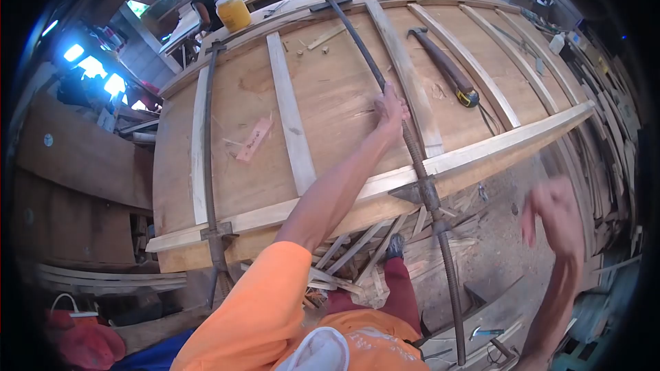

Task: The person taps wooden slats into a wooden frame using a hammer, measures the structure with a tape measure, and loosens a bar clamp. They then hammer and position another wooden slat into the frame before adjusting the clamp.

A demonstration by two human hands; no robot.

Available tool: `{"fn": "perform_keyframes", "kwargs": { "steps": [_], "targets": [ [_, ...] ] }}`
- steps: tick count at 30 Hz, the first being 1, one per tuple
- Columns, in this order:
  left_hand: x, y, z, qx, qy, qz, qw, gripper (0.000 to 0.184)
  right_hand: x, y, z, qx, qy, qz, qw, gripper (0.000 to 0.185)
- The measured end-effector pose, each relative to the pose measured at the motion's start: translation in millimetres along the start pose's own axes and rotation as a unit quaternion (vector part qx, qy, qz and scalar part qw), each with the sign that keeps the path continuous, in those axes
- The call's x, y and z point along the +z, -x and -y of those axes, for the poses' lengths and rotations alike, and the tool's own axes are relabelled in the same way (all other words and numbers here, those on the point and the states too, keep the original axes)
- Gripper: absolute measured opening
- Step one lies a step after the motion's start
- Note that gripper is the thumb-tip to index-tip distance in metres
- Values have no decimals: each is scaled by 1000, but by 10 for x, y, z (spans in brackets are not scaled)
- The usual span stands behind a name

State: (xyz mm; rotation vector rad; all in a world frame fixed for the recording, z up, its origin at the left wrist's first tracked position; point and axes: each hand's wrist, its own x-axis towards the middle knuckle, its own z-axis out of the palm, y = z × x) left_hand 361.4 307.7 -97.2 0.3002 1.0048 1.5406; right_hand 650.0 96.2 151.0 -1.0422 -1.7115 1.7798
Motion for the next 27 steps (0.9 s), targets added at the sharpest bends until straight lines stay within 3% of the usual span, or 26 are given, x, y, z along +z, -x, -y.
{"fn": "perform_keyframes", "kwargs": {
  "steps": [1,3,5,7,9,13,15,17,19,21,22,24,25,27],
  "targets": [
    [49,-22,-40,7,-6,-6,1000,38,-69,-175,-14,-3,110,-148,983,52],
    [59,-1,-72,11,-6,-10,1000,38,-63,-632,-130,-29,212,-227,950,50],
    [73,18,-63,13,-9,-11,1000,39,-110,-1218,-403,-47,242,-260,934,51],
    [44,-19,-27,14,-5,-4,1000,39,-241,-1907,-878,-129,347,-269,889,58],
    [61,8,-52,15,3,12,1000,39,-304,-2557,-1396,-129,499,-316,797,67],
    [83,96,-124,15,-13,-3,1000,41,-190,-3044,-1672,-133,485,-283,817,71],
    [102,119,-201,10,-1,-4,1000,42,-139,-3106,-1667,-66,453,-263,849,70],
    [104,156,-175,54,-221,-83,970,53,-233,-3126,-1611,-51,479,-197,854,69],
    [60,120,-133,25,-206,-58,977,44,-343,-3168,-1826,-203,524,-245,790,68],
    [114,67,-70,28,-102,-72,992,42,-41,-2691,-1338,-268,376,-313,830,66],
    [81,-10,-46,18,-98,-72,992,42,14,-2445,-1102,-259,381,-312,831,66],
    [24,-84,-29,8,-56,-26,998,49,266,-1817,-856,-134,310,-181,924,63],
    [47,-66,-47,6,-56,-24,998,49,370,-1627,-866,-132,311,-183,923,63],
    [93,-28,-77,-8,-39,-38,998,43,553,-1298,-905,5,442,-140,886,59]
  ]
}}
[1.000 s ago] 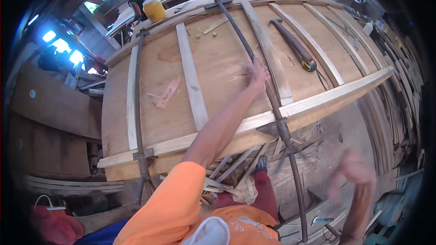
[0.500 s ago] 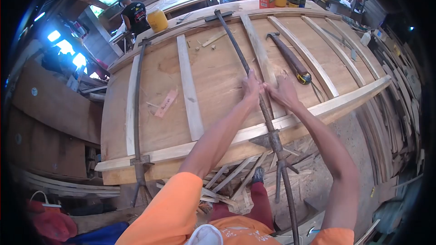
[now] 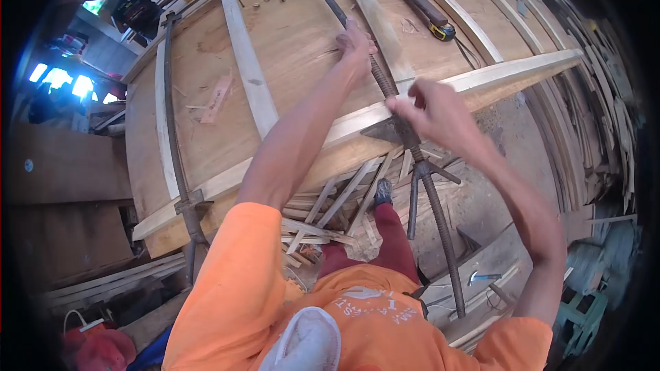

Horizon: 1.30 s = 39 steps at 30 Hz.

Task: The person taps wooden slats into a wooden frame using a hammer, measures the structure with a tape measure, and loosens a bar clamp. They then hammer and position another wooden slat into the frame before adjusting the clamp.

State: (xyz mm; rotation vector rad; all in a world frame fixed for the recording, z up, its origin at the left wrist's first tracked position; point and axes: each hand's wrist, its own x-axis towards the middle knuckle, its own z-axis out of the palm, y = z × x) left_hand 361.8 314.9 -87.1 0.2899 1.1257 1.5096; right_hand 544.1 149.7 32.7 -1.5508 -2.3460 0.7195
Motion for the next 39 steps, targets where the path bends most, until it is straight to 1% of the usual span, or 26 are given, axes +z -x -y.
{"fn": "perform_keyframes", "kwargs": {
  "steps": [1,3,4,5,6,7,8,10,13,14,16,17,19,20,22,23,24,26,27,29,30,32,33,35,36,39],
  "targets": [
    [-4,17,4,-1,1,0,1000,43,44,135,-8,1,1,1,1000,59],
    [5,0,-19,-5,20,2,1000,41,209,264,-87,27,52,51,997,56],
    [13,-5,-33,-3,19,3,1000,41,323,258,-185,25,52,50,997,56],
    [6,0,-35,-6,23,6,1000,41,461,258,-310,83,-54,80,992,55],
    [-3,4,-24,-11,26,9,1000,41,509,279,-326,140,-159,110,971,55],
    [13,-7,-34,-10,25,11,1000,41,563,344,-332,144,-148,71,976,53],
    [26,-26,-40,-6,16,8,1000,42,530,395,-271,144,-149,70,976,53],
    [27,-9,-32,-3,7,3,1000,43,424,513,-147,97,-43,21,994,54],
    [65,91,-86,-4,5,-8,1000,40,394,618,-162,63,-32,-3,997,53],
    [52,120,-59,-4,-20,-18,1000,41,379,687,-146,59,-34,-9,998,53],
    [59,127,-90,1,-51,-26,998,42,265,725,-109,66,-59,12,996,50],
    [56,120,-91,2,-57,-25,998,42,139,669,-119,49,-56,1,997,50],
    [32,85,-70,11,-50,-15,999,43,-127,495,-145,107,-114,78,985,50],
    [8,67,-51,25,-44,-16,999,43,-178,313,-140,93,-110,75,987,50],
    [-4,46,-32,14,-30,-2,999,42,-248,-232,-162,-11,-69,-99,993,51],
    [-23,28,-26,25,-27,0,999,42,-131,-568,-264,-33,-59,-147,987,52],
    [-46,0,-20,8,-11,6,1000,43,77,-948,-399,-54,-50,-195,978,54],
    [-22,18,-44,-5,5,18,1000,43,470,-1601,-615,-160,63,-331,928,63],
    [-10,54,-64,-13,8,9,1000,43,435,-1758,-652,-162,64,-334,926,63],
    [-11,45,-103,-21,14,-2,1000,44,399,-1945,-724,-39,11,-151,988,69],
    [-33,5,-73,-19,22,5,1000,44,321,-1894,-662,-41,15,-148,988,69],
    [-73,-51,-1,-17,31,15,999,45,129,-1754,-580,-29,-27,-18,999,73],
    [-86,-84,18,3,-3,6,1000,44,178,-1776,-625,-29,-24,-23,999,73],
    [-57,-87,54,26,-37,1,999,44,331,-1823,-684,-81,-5,-122,989,65],
    [-47,-54,66,36,-33,-2,999,43,343,-1838,-691,-82,-3,-126,989,65],
    [-4,76,28,57,-47,-21,997,43,411,-1846,-618,-42,-54,-148,987,50]
  ]
}}
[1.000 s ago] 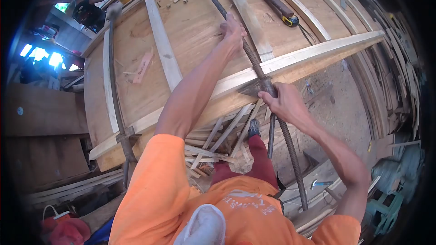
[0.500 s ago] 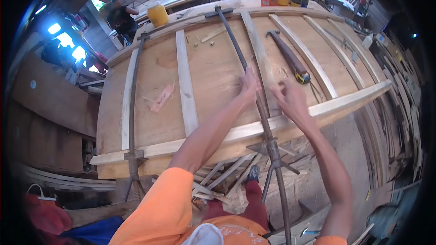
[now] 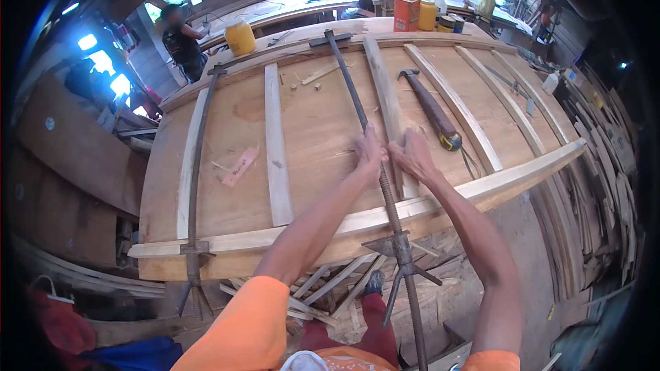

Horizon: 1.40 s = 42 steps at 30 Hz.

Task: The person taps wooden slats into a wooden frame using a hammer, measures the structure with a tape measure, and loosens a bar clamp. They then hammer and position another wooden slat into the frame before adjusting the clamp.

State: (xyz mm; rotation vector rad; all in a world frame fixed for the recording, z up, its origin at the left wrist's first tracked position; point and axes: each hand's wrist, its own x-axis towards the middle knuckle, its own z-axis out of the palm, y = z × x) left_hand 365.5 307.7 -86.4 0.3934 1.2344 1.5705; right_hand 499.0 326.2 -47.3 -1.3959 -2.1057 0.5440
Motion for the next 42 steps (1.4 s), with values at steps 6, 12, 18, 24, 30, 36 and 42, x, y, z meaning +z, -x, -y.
{"fn": "perform_keyframes", "kwargs": {
  "steps": [6,12,18,24,30,36,42],
  "targets": [
    [-12,68,13,1,-49,-34,998,42,-414,-65,133,21,-152,19,988,45],
    [34,71,-26,8,-48,-55,997,43,-640,304,184,-22,-68,36,997,40],
    [31,93,-29,16,5,-26,1000,42,-488,158,-91,-66,-13,45,997,37],
    [25,75,-16,14,8,-24,1000,43,-396,74,-198,-89,-5,31,996,40],
    [25,64,-13,7,-2,-26,1000,44,-258,10,-244,-85,-16,9,996,34],
    [8,120,-58,-1,-34,-24,999,45,-206,11,-109,-36,-3,29,999,49],
    [44,159,-79,-3,-30,-28,999,44,-187,15,-121,-46,11,38,998,53]
  ]
}}
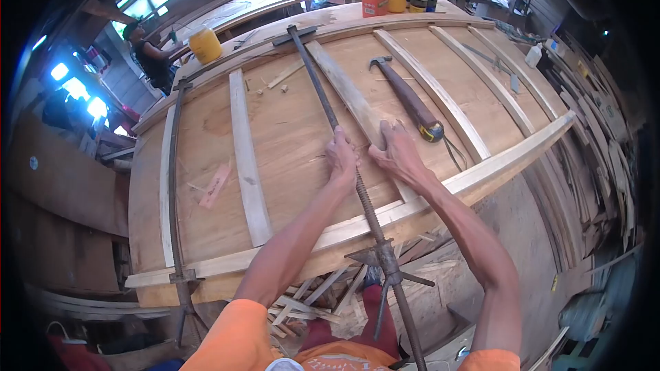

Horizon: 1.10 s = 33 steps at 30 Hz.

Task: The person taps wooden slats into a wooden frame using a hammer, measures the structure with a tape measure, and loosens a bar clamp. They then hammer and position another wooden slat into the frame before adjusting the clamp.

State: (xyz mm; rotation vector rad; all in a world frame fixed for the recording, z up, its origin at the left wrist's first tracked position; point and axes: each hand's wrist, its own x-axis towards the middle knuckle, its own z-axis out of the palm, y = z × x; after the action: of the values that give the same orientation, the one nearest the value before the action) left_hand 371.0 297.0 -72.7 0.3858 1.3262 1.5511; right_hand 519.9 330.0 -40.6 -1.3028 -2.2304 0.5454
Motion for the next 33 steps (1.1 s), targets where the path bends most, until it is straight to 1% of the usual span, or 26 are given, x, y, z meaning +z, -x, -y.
{"fn": "perform_keyframes", "kwargs": {
  "steps": [2,4,8,10,13,17,19,22,23,25,28,29,30,31,32,33],
  "targets": [
    [7,-5,13,3,-4,-4,1000,44,46,7,3,-7,-9,-5,1000,55],
    [-24,-64,47,-2,17,18,1000,43,127,1,46,-25,-48,-34,998,43],
    [-8,-28,16,2,-1,0,1000,42,138,34,107,4,-70,-25,997,44],
    [15,-36,17,-3,24,-13,1000,45,124,62,98,3,-96,-23,995,44],
    [6,-89,60,15,-3,-15,1000,45,178,38,141,-3,-69,-31,997,45],
    [4,-78,44,10,5,-7,1000,47,216,26,102,-1,-69,-50,996,45],
    [-10,-71,43,-5,23,7,1000,46,106,31,187,26,-110,-36,993,42],
    [-11,-51,27,0,23,9,1000,45,-3,-16,269,33,-124,-19,992,40],
    [-10,-48,19,-3,24,7,1000,45,-25,-38,289,34,-124,-16,992,40],
    [13,-17,8,-2,14,-6,1000,44,-71,-49,314,57,-116,27,991,54],
    [5,-23,7,-8,11,-2,1000,44,108,-58,141,58,-133,2,989,53],
    [-27,-180,98,-9,11,-2,1000,44,138,-91,85,60,-133,2,989,53],
    [-102,-444,279,93,-108,0,990,45,181,-126,21,25,-145,-27,989,53],
    [-228,-560,492,177,-231,4,957,45,282,-52,-59,4,-160,-48,986,52],
    [-194,-319,349,104,-142,8,984,45,270,3,-68,11,-159,-23,987,51],
    [-70,-103,111,29,-48,6,998,45,164,1,-44,18,-155,0,988,49]
  ]
}}
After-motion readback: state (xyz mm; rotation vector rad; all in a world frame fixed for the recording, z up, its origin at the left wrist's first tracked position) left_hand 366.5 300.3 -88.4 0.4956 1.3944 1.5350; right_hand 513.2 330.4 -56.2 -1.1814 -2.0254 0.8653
